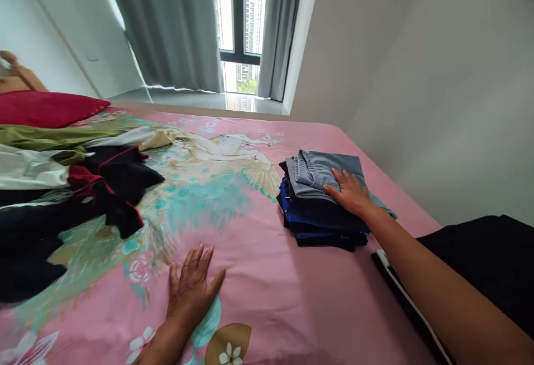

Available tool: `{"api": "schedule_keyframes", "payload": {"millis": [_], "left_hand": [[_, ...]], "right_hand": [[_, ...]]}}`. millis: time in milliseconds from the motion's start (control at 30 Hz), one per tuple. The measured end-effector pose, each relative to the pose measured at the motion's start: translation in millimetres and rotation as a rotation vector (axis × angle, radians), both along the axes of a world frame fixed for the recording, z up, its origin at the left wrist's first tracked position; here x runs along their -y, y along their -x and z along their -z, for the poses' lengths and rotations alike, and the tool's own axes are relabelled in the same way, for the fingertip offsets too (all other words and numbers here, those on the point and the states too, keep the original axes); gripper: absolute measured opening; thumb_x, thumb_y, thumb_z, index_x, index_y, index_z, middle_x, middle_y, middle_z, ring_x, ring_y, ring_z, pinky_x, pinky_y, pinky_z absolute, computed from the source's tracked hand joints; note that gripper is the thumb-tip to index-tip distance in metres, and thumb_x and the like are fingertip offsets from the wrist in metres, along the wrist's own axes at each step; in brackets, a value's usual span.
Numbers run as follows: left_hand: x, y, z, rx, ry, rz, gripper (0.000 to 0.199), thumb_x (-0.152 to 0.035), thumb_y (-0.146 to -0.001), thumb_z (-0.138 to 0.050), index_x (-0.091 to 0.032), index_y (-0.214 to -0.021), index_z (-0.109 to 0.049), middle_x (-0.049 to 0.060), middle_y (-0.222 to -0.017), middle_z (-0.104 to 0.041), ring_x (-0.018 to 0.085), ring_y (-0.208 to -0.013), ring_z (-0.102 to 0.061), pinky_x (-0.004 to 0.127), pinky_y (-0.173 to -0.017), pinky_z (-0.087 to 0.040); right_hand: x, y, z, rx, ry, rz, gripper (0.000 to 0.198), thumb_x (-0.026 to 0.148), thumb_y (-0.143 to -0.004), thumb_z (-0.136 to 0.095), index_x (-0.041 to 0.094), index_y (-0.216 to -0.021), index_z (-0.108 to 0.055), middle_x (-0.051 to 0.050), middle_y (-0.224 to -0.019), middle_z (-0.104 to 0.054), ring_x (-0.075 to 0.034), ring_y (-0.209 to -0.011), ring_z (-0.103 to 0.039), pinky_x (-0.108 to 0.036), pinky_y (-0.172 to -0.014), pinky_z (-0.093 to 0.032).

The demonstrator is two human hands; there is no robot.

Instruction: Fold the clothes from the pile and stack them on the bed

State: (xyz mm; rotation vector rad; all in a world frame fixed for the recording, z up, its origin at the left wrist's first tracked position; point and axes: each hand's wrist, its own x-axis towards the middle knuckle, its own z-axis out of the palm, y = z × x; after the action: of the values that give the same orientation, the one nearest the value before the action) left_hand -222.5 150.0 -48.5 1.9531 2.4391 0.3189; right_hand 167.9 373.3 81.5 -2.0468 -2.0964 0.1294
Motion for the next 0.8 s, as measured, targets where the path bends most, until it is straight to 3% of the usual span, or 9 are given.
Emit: {"api": "schedule_keyframes", "payload": {"millis": [200, 367, 433, 500, 533, 600, 667, 733, 800], "left_hand": [[6, 3, -0.5, 0.087, -0.074, -0.005, 0.054, -0.046, -0.085, -0.047, -0.022, -0.134, -0.048, 0.010, -0.146, -0.039, 0.027, -0.137, -0.028, 0.054, -0.113, 0.000], [20, -1, -9.1, 0.213, -0.047, -0.005, 0.058, -0.053, -0.083, -0.050, -0.024, -0.133, -0.049, 0.011, -0.146, -0.039, 0.028, -0.137, -0.028, 0.055, -0.113, 0.000], [25, 0, -9.7, 0.258, -0.055, -0.006, 0.062, -0.056, -0.080, -0.051, -0.024, -0.133, -0.048, 0.010, -0.147, -0.038, 0.029, -0.138, -0.026, 0.055, -0.113, 0.002], [29, 1, -8.4, 0.297, -0.065, -0.008, 0.066, -0.060, -0.079, -0.052, -0.024, -0.134, -0.048, 0.010, -0.148, -0.036, 0.029, -0.139, -0.024, 0.055, -0.114, 0.005], [31, 2, -7.5, 0.316, -0.068, -0.008, 0.067, -0.061, -0.078, -0.052, -0.024, -0.134, -0.048, 0.010, -0.148, -0.036, 0.029, -0.139, -0.023, 0.055, -0.114, 0.005], [35, 3, -5.7, 0.360, -0.074, -0.012, 0.064, -0.060, -0.080, -0.050, -0.024, -0.133, -0.048, 0.009, -0.147, -0.037, 0.028, -0.139, -0.023, 0.055, -0.114, 0.005], [38, 4, -4.1, 0.420, -0.092, -0.033, 0.057, -0.054, -0.085, -0.045, -0.023, -0.133, -0.048, 0.009, -0.145, -0.040, 0.026, -0.138, -0.026, 0.053, -0.116, 0.002], [39, 6, -2.7, 0.493, -0.137, -0.068, 0.048, -0.046, -0.091, -0.038, -0.021, -0.131, -0.050, 0.009, -0.141, -0.047, 0.022, -0.136, -0.032, 0.050, -0.117, -0.002], [40, 9, -1.9, 0.560, -0.193, -0.102, 0.043, -0.040, -0.093, -0.036, -0.020, -0.127, -0.053, 0.009, -0.134, -0.053, 0.020, -0.131, -0.039, 0.048, -0.118, -0.007]], "right_hand": [[8, 12, -10, 0.114, -0.006, 0.007, 0.084, 0.079, -0.079, -0.022, 0.031, -0.148, -0.020, -0.012, -0.153, -0.018, -0.039, -0.138, -0.017, -0.066, -0.104, -0.016], [44, 22, -9, 0.205, -0.063, 0.019, 0.079, 0.072, -0.084, -0.021, 0.024, -0.146, -0.028, -0.016, -0.148, -0.029, -0.039, -0.133, -0.028, -0.064, -0.102, -0.021], [66, 32, 8, 0.239, -0.187, 0.037, 0.080, 0.070, -0.084, -0.020, 0.020, -0.146, -0.030, -0.018, -0.147, -0.029, -0.038, -0.134, -0.025, -0.061, -0.103, -0.019], [95, 52, 35, 0.276, -0.323, -0.046, 0.079, 0.064, -0.085, -0.021, 0.014, -0.146, -0.026, -0.019, -0.148, -0.025, -0.035, -0.138, -0.019, -0.062, -0.106, -0.014], [114, 67, 52, 0.279, -0.321, -0.091, 0.077, 0.062, -0.085, -0.022, 0.014, -0.145, -0.029, -0.018, -0.150, -0.022, -0.034, -0.139, -0.016, -0.062, -0.106, -0.015], [160, 107, 88, 0.284, -0.146, -0.203, 0.071, 0.060, -0.083, -0.028, 0.019, -0.140, -0.040, -0.015, -0.149, -0.026, -0.035, -0.139, -0.019, -0.062, -0.103, -0.021], [212, 158, 121, 0.281, -0.023, -0.348, 0.071, 0.059, -0.083, -0.026, 0.019, -0.140, -0.040, -0.014, -0.149, -0.027, -0.033, -0.139, -0.019, -0.058, -0.104, -0.024], [260, 208, 144, 0.283, 0.041, -0.323, 0.073, 0.062, -0.082, -0.027, 0.021, -0.141, -0.038, -0.013, -0.149, -0.028, -0.033, -0.139, -0.020, -0.062, -0.105, -0.018], [295, 250, 155, 0.280, 0.070, -0.403, 0.068, 0.057, -0.084, -0.025, 0.023, -0.142, -0.038, -0.011, -0.151, -0.025, -0.033, -0.140, -0.018, -0.064, -0.106, -0.010]]}}
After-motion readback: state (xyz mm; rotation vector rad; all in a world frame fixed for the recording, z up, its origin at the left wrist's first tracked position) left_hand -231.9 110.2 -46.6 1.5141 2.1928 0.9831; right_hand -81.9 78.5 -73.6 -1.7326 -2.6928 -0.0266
